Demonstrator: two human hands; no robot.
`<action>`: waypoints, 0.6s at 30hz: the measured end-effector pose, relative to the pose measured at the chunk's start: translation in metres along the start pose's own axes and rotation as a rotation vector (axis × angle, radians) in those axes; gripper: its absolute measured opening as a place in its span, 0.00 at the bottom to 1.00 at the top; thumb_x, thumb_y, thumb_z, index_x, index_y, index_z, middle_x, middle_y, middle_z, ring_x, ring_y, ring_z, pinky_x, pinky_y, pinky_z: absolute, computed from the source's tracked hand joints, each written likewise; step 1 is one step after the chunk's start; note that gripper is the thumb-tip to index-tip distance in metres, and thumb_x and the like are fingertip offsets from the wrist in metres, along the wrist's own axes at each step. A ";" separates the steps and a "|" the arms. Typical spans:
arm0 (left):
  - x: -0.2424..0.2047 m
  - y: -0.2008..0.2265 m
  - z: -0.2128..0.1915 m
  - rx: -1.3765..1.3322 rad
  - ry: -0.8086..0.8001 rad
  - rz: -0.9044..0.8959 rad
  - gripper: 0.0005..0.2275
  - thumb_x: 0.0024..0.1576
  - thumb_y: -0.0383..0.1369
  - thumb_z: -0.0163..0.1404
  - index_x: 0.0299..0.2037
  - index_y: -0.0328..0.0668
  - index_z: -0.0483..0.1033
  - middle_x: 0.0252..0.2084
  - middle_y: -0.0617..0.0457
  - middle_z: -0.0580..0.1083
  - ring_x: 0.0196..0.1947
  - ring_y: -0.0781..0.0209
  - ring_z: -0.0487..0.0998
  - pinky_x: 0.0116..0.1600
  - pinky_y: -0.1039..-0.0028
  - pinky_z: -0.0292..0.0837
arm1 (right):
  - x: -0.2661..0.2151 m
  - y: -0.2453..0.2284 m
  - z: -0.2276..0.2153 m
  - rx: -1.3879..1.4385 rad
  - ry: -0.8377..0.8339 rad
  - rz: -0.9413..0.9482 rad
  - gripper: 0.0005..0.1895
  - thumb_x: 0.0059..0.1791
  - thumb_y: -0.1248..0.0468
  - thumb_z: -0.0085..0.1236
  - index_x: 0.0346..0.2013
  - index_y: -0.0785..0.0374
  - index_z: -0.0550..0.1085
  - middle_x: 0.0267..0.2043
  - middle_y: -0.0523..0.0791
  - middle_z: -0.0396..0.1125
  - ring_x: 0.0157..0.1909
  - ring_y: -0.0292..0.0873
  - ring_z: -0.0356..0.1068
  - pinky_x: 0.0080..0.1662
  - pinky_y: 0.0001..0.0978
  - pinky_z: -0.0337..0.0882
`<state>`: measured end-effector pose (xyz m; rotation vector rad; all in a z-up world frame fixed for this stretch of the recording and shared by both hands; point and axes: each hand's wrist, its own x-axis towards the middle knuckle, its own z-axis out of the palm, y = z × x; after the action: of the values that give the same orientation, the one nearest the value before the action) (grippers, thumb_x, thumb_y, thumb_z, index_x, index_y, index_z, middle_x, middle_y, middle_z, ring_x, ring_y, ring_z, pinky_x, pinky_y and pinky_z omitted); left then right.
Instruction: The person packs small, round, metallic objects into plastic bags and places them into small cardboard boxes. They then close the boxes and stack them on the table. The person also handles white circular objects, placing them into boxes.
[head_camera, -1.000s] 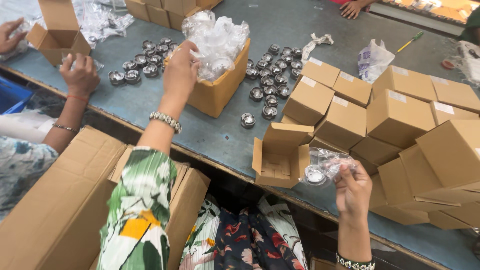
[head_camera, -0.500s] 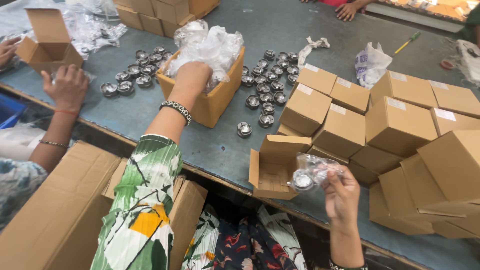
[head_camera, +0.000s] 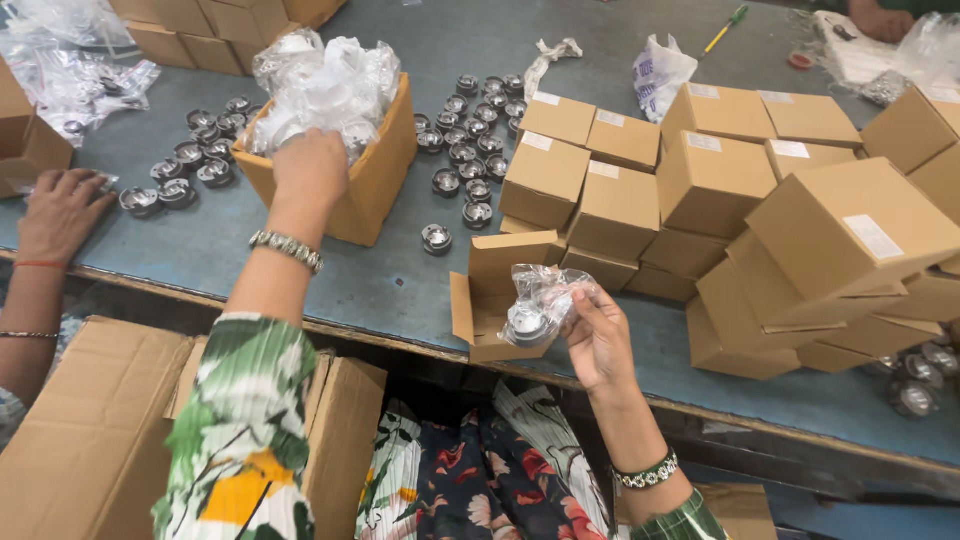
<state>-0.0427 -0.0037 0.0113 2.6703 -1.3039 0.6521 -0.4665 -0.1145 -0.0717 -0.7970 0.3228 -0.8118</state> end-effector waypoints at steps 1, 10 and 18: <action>-0.012 0.006 -0.015 0.019 0.008 -0.007 0.11 0.54 0.30 0.55 0.46 0.39 0.78 0.48 0.44 0.76 0.47 0.45 0.80 0.47 0.57 0.77 | -0.002 0.000 -0.002 0.005 -0.001 -0.013 0.07 0.55 0.66 0.56 0.46 0.67 0.75 0.41 0.47 0.75 0.38 0.37 0.73 0.40 0.28 0.71; -0.227 0.176 -0.056 -1.769 -0.398 0.008 0.38 0.54 0.33 0.60 0.70 0.42 0.48 0.64 0.48 0.65 0.59 0.59 0.72 0.59 0.69 0.72 | -0.004 0.018 0.008 -0.002 0.007 0.061 0.09 0.52 0.65 0.58 0.45 0.65 0.75 0.42 0.46 0.74 0.40 0.37 0.75 0.44 0.30 0.75; -0.254 0.192 -0.024 -2.116 -0.336 -0.188 0.30 0.53 0.24 0.61 0.66 0.35 0.61 0.59 0.48 0.71 0.56 0.61 0.75 0.60 0.71 0.73 | -0.016 0.012 0.007 -0.135 -0.196 0.057 0.09 0.51 0.69 0.63 0.44 0.70 0.77 0.43 0.49 0.75 0.39 0.38 0.73 0.45 0.31 0.75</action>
<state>-0.3372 0.0676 -0.0915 0.9571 -0.7199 -0.8619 -0.4668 -0.0935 -0.0765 -0.9817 0.2258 -0.6573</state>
